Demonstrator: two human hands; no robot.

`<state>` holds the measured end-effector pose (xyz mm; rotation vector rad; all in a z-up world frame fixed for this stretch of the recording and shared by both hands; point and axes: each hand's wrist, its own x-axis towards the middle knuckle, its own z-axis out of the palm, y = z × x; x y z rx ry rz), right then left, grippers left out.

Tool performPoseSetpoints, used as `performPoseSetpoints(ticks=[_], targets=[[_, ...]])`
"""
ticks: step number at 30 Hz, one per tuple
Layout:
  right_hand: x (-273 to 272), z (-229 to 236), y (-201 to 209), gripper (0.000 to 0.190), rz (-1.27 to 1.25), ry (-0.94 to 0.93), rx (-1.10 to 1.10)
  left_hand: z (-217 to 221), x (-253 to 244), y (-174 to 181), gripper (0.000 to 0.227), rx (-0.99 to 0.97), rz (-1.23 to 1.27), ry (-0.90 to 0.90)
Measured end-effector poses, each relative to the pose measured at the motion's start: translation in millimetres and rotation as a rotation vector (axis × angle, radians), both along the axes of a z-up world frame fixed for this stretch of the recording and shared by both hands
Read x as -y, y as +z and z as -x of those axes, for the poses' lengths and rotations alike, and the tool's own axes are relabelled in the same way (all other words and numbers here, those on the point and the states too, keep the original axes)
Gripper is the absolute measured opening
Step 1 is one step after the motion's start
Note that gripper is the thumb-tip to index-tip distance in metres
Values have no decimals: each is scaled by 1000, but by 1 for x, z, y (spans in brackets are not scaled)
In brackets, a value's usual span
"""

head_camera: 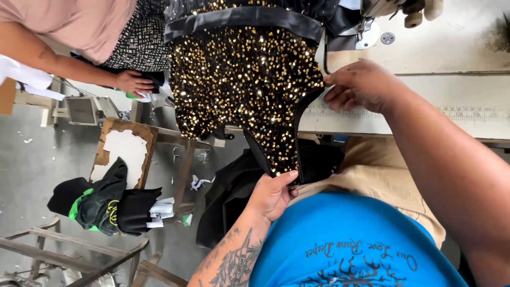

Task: Aligning a sequined bodice with a black skirt and pinning them together at a sewing workstation.

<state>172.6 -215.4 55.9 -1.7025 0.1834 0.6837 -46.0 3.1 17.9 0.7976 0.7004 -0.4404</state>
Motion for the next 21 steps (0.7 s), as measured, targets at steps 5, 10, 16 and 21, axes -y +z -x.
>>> performPoseSetpoints(ticks=[5,10,16,21], targets=[[-11,4,-3,57,-196,-65,-18,8,-15,-1,21,14,128,15],[-36,-7,-36,66,-328,-144,21,13,-22,4,24,96,127,22],[-21,20,22,43,-99,-187,75,23,-9,-12,26,173,-69,-140],[-19,8,11,52,41,-148,109,12,-1,-75,11,95,-53,-126]])
